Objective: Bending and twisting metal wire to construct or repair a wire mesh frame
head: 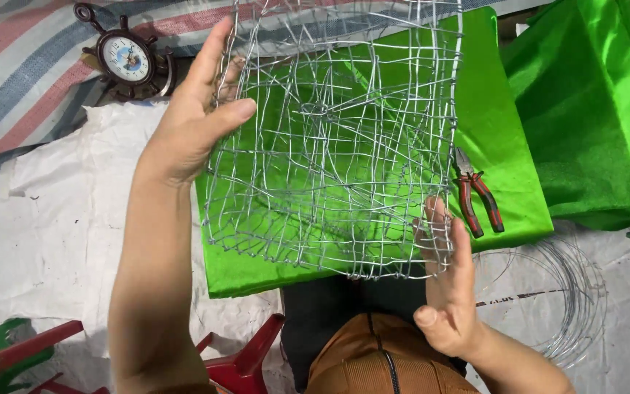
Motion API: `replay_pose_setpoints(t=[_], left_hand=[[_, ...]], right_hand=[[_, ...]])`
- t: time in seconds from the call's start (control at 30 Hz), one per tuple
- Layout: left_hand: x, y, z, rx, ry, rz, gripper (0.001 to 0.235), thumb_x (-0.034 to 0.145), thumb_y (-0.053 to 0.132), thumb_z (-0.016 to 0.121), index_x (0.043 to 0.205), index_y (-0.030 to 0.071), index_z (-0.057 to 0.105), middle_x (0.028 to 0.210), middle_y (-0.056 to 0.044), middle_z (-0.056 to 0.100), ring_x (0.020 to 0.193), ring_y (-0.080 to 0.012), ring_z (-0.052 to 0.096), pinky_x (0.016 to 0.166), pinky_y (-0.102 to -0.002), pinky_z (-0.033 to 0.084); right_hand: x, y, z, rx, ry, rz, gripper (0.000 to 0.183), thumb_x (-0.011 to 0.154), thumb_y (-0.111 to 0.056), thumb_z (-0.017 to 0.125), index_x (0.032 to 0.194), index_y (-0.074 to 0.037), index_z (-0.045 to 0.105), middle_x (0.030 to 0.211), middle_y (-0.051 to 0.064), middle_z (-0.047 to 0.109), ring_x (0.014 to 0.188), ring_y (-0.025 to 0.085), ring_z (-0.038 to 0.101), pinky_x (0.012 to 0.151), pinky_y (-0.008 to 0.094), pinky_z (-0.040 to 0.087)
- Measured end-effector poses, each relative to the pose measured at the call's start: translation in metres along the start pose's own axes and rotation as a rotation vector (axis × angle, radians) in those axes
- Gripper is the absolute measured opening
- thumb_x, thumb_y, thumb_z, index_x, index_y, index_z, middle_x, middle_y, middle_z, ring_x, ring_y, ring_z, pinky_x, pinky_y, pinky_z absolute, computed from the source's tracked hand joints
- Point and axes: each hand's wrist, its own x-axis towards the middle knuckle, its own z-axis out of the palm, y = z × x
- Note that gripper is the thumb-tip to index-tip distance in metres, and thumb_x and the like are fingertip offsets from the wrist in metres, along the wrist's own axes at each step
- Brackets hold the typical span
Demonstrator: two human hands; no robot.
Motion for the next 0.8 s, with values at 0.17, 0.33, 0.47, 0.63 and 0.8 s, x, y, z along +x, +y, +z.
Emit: replay_pose_setpoints(t=[0.17,0.33,0.47,0.63,0.8], left_hand=[[0.022,0.031,-0.006,0.208,-0.106,0.035,0.095,0.092,0.047,0.064,0.162,0.01,0.011,0.173,-0.018,0.009,0.161,-0.0338,0.015,0.129,-0.049,0.016],[0.045,0.037,-0.007,0.28,-0.219,0.199,0.074,0.102,0.029,0.062,0.159,0.001,0.023,0.168,-0.018,0.027,0.157,-0.0291,0.026,0.129,-0.042,0.021],[0.055,0.037,-0.006,0.287,-0.271,0.24,0.069,0.102,0.024,0.063,0.156,0.0,0.029,0.163,-0.016,0.036,0.15,-0.0257,0.036,0.127,-0.039,0.027],[0.049,0.046,0.004,0.231,-0.263,0.222,0.066,0.1,0.019,0.064,0.155,0.002,0.032,0.159,-0.013,0.04,0.148,-0.0223,0.041,0.125,-0.035,0.034],[0.03,0.034,0.01,0.123,-0.023,0.202,0.055,0.098,0.031,0.065,0.144,0.011,0.041,0.167,-0.019,0.027,0.148,-0.0272,0.043,0.124,-0.041,0.038]], right_hand=[[-0.008,0.002,0.014,0.01,-0.044,-0.094,0.096,0.099,-0.037,0.06,0.166,-0.009,-0.001,0.175,0.019,-0.004,0.166,0.036,-0.003,0.14,0.054,0.005],[-0.016,0.007,0.027,-0.055,-0.118,-0.19,0.092,0.105,-0.04,0.056,0.167,-0.006,-0.002,0.175,0.018,-0.007,0.166,0.037,-0.007,0.14,0.055,-0.005],[-0.024,0.015,0.031,-0.056,-0.122,-0.2,0.095,0.104,-0.04,0.056,0.165,-0.001,-0.005,0.174,0.019,-0.01,0.165,0.036,-0.01,0.139,0.055,-0.008],[-0.02,0.019,0.024,-0.054,-0.084,-0.241,0.09,0.104,-0.038,0.056,0.167,-0.004,0.002,0.175,0.017,-0.005,0.166,0.036,-0.007,0.139,0.061,-0.009],[0.002,0.015,0.002,0.082,0.145,-0.213,0.091,0.097,-0.041,0.063,0.17,-0.017,0.014,0.175,0.009,0.02,0.165,0.028,0.018,0.144,0.051,0.011]])
